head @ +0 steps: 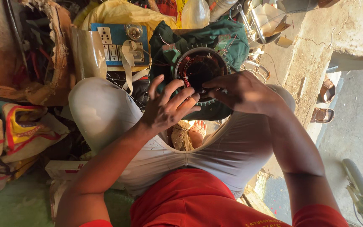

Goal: The person sits on the floor and uses shears to cut a piece of cardboard, which is then inserted into a motor stator. The person then uses their hands to arrange and secure copper wires within the stator slots.

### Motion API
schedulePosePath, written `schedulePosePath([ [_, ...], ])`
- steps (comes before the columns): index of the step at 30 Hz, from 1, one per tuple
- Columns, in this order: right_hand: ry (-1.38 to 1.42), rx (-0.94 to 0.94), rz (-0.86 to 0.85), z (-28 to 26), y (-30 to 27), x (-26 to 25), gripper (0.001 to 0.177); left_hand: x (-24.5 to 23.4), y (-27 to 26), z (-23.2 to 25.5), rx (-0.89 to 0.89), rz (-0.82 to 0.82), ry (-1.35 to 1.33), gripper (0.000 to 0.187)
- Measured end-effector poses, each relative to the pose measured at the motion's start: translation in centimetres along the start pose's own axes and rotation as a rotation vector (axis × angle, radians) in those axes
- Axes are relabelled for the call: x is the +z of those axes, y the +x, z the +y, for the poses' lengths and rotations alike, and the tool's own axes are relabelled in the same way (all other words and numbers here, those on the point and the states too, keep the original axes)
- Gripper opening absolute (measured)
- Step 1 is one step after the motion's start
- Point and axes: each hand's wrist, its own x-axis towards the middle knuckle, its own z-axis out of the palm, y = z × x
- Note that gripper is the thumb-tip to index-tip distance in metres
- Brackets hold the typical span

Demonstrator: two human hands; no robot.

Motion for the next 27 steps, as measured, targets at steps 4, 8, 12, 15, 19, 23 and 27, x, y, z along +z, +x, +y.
schedulePosePath([
  [4, -0.115, 0.145, -0.04, -1.2, 2.4, 0.3, 0.019, -0.6, -0.1, -0.2, 0.008, 0.037, 0.038, 0.037],
  [8, -0.368, 0.262, -0.114, -2.6, 3.7, 0.1, 0.012, -1.1, 0.0, -1.1, 0.055, 0.062, -0.096, 0.04],
  [12, -0.545, 0.321, -0.229, -3.6, 5.2, 0.7, 0.011, -1.4, 0.6, -1.7, -0.007, 0.114, -0.323, 0.036],
  [15, -0.653, 0.277, -0.254, -4.2, 4.9, 1.1, 0.015, -1.9, 1.5, -2.7, -0.095, 0.123, -0.328, 0.031],
  [19, -0.68, 0.256, -0.154, -4.5, 4.1, 2.4, 0.016, -2.9, 2.3, -3.8, -0.118, 0.06, -0.427, 0.026],
  [23, -0.737, 0.099, 0.069, -4.8, 3.2, 3.5, 0.014, -3.4, 2.8, -4.4, -0.134, 0.004, -0.491, 0.025],
  [27, -0.755, 0.233, -0.09, -4.3, 4.1, 3.8, 0.016, -4.0, 3.4, -4.7, -0.127, -0.069, -0.439, 0.023],
])
